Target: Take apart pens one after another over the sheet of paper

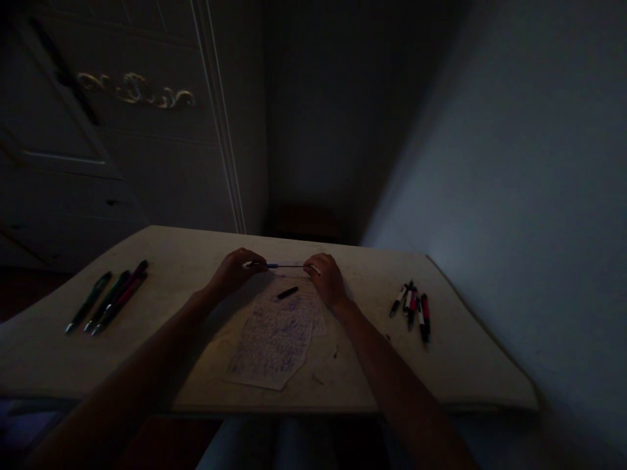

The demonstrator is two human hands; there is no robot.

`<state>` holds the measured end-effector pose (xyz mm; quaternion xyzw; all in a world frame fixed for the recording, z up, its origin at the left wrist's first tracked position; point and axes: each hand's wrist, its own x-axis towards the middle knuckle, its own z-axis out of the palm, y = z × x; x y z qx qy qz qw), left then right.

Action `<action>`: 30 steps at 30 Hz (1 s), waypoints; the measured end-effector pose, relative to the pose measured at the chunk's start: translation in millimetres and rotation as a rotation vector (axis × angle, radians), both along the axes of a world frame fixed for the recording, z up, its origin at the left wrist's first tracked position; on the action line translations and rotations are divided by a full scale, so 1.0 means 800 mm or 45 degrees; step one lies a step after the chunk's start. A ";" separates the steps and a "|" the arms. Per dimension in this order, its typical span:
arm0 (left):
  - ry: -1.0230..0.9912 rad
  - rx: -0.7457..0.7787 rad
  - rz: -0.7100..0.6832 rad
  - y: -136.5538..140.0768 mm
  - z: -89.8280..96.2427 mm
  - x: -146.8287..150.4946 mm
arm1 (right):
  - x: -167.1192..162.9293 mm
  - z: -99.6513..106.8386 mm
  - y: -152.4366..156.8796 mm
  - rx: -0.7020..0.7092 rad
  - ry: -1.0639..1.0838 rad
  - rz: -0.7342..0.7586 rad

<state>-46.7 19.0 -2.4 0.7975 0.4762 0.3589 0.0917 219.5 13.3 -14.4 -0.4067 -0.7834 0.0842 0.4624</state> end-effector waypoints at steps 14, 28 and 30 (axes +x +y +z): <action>-0.053 -0.099 -0.078 -0.013 0.000 0.018 | -0.008 0.000 -0.006 -0.031 -0.019 0.070; -0.130 -0.056 -0.067 -0.015 0.001 0.024 | -0.012 -0.009 -0.006 -0.065 -0.019 0.132; -0.131 -0.072 -0.073 -0.016 0.001 0.024 | -0.013 -0.008 -0.008 -0.084 -0.012 0.119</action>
